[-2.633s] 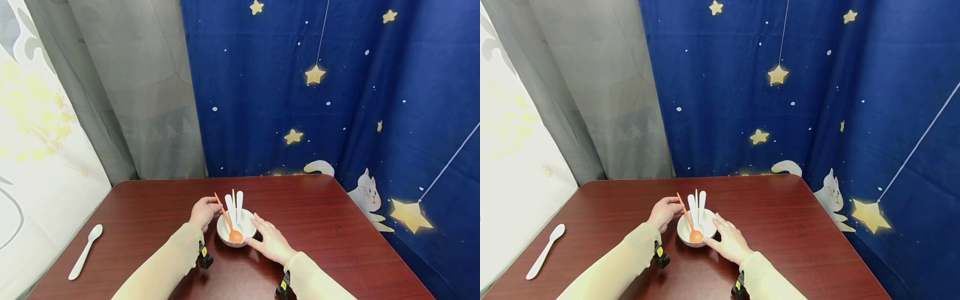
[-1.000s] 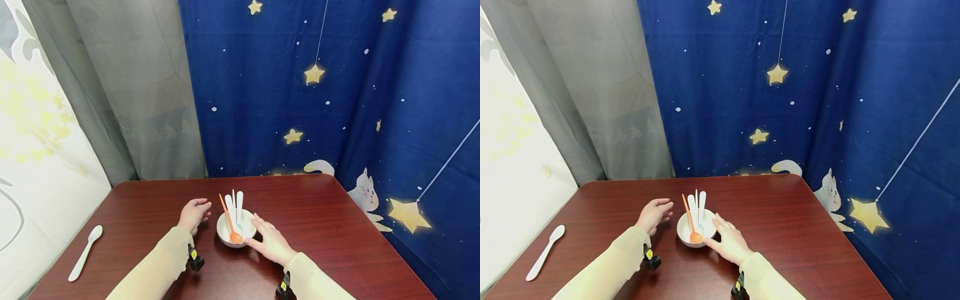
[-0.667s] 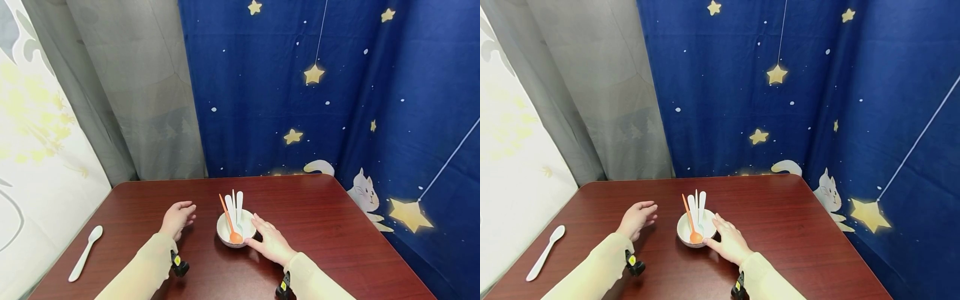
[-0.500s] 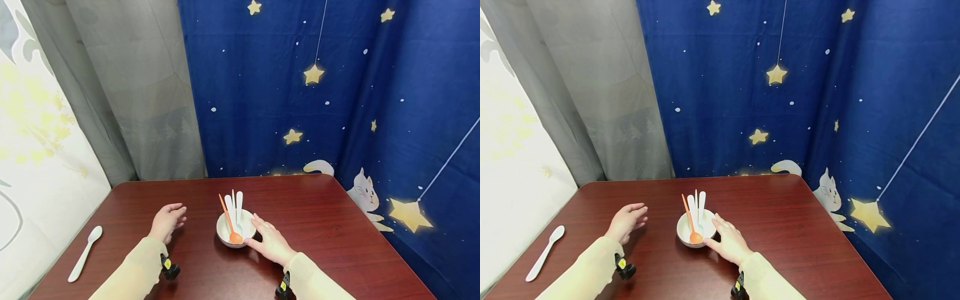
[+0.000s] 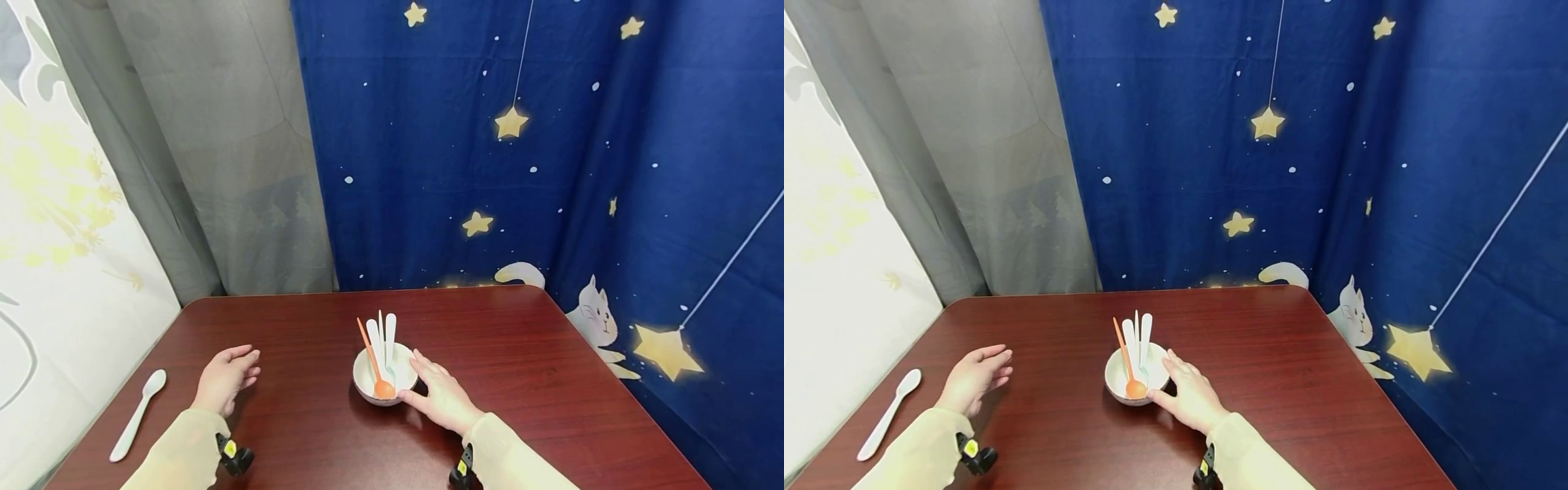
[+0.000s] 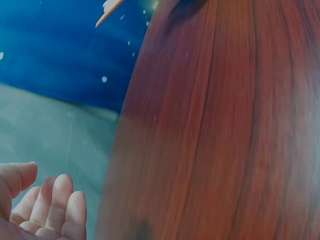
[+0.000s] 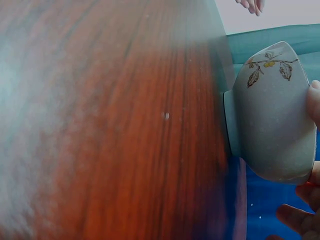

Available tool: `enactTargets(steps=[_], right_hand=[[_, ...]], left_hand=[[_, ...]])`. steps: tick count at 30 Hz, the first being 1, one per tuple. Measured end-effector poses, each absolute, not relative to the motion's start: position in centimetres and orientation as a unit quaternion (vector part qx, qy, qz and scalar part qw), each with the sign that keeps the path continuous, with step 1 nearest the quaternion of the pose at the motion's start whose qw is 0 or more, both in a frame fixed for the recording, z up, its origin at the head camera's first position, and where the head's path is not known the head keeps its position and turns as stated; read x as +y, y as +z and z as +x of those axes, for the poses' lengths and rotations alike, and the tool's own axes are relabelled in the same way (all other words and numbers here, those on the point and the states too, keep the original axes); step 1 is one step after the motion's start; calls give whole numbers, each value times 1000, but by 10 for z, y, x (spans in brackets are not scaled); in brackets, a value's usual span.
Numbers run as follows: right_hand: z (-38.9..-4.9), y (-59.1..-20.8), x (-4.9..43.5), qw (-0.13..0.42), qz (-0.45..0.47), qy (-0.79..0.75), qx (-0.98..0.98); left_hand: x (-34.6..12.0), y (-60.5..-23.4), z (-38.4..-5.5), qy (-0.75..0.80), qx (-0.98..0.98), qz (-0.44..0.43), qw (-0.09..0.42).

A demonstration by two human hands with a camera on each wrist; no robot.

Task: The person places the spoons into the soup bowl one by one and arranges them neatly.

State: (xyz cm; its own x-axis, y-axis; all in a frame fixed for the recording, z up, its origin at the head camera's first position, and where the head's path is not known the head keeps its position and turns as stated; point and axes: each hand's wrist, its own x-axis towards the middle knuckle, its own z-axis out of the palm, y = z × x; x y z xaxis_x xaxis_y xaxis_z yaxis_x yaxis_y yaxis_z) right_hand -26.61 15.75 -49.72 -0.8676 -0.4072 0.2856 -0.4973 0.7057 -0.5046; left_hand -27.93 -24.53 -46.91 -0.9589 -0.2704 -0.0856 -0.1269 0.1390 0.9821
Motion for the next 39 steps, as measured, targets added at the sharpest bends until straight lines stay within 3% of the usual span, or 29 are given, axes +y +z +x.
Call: enactTargets(steps=[19, 39], right_hand=[[-269, -499, 158, 67, 243, 294, -922], [-270, -502, 158, 66, 245, 289, -923]], left_hand=[[-329, -486, -259, -567, -782, 220, 136], [-389, -483, -238, -503, -801, 292, 144]])
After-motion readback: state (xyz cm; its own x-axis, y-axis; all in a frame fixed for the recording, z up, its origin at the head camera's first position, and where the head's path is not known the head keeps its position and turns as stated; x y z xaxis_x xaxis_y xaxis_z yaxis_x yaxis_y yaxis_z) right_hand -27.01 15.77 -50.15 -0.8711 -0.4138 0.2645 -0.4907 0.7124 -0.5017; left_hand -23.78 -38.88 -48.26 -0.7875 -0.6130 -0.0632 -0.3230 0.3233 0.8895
